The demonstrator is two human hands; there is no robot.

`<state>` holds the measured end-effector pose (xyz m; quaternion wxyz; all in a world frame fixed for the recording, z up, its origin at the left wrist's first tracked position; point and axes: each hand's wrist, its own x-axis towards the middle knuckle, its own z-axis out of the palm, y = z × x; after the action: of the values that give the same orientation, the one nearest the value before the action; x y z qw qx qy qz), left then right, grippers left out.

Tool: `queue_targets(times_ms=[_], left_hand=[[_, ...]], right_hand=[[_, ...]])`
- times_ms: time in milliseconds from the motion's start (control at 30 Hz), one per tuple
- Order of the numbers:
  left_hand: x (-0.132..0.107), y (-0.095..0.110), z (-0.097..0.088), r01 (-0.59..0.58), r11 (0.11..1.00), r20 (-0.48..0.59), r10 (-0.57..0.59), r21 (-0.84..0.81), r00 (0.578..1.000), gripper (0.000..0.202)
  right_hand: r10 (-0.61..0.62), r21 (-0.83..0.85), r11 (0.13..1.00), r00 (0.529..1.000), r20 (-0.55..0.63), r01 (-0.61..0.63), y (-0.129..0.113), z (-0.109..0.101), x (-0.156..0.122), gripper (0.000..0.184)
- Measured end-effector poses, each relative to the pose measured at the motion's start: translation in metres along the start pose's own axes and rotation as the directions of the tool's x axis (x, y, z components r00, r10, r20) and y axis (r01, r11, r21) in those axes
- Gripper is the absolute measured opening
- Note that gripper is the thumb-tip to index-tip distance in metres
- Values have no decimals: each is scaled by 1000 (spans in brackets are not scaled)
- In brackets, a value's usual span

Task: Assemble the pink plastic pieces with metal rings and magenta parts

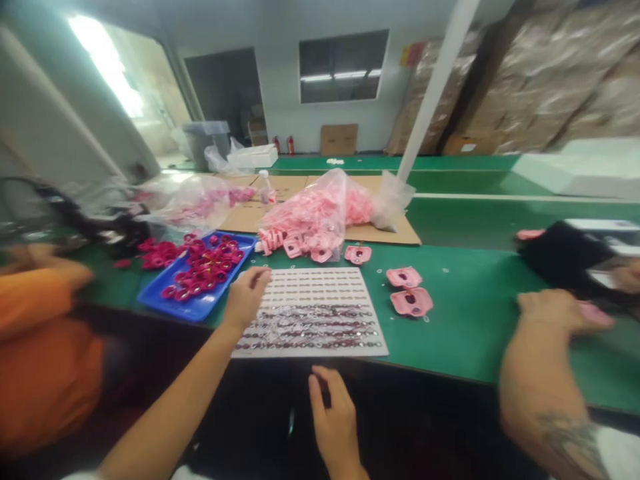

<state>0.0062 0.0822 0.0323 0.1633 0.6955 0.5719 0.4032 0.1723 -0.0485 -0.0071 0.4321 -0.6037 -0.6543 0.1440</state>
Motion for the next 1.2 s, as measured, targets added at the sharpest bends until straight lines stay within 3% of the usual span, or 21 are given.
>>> queue_targets(times_ms=[67, 133, 200, 333, 533, 667, 833, 1033, 1100, 1200], left_hand=[[-23, -36, -36, 194, 980, -163, -198, -37, 967, 32], [-50, -62, -60, 293, 953, -192, -303, -80, 933, 30], [-73, -80, -73, 344, 931, -172, -362, -125, 916, 28], [-100, -96, -80, 391, 898, -123, -420, -203, 899, 25], [-111, -98, -85, 359, 902, -78, -386, -238, 919, 24], [-111, -96, -84, 323, 919, -49, -341, -226, 939, 25], [-104, -96, -86, 328, 917, -53, -348, -226, 936, 23], [-88, -85, -98, 370, 847, 11, -396, -382, 918, 23], [-85, -76, -98, 375, 834, 57, -386, -406, 921, 23], [-82, -62, -95, 381, 823, 114, -369, -422, 923, 21]], right_hand=[[-8, 109, 994, 996, 92, -2, -10, 22, 7, 16], [-40, 141, 990, 986, 163, 16, -23, 40, 29, 18], [-102, 84, 993, 970, 221, 85, -36, 58, 54, 19], [-237, -55, 960, 906, 349, 273, -57, 100, 83, 20], [-332, -189, 860, 800, 500, 474, -76, 151, 85, 17], [-309, -283, 818, 797, 519, 501, -81, 168, 83, 18], [-319, -270, 814, 784, 532, 514, -89, 166, 86, 16], [-357, -91, 863, 726, 588, 497, -106, 127, 84, 18], [-334, -49, 894, 737, 588, 444, -110, 114, 81, 16], [-230, 21, 965, 803, 550, 262, -114, 97, 76, 12]])
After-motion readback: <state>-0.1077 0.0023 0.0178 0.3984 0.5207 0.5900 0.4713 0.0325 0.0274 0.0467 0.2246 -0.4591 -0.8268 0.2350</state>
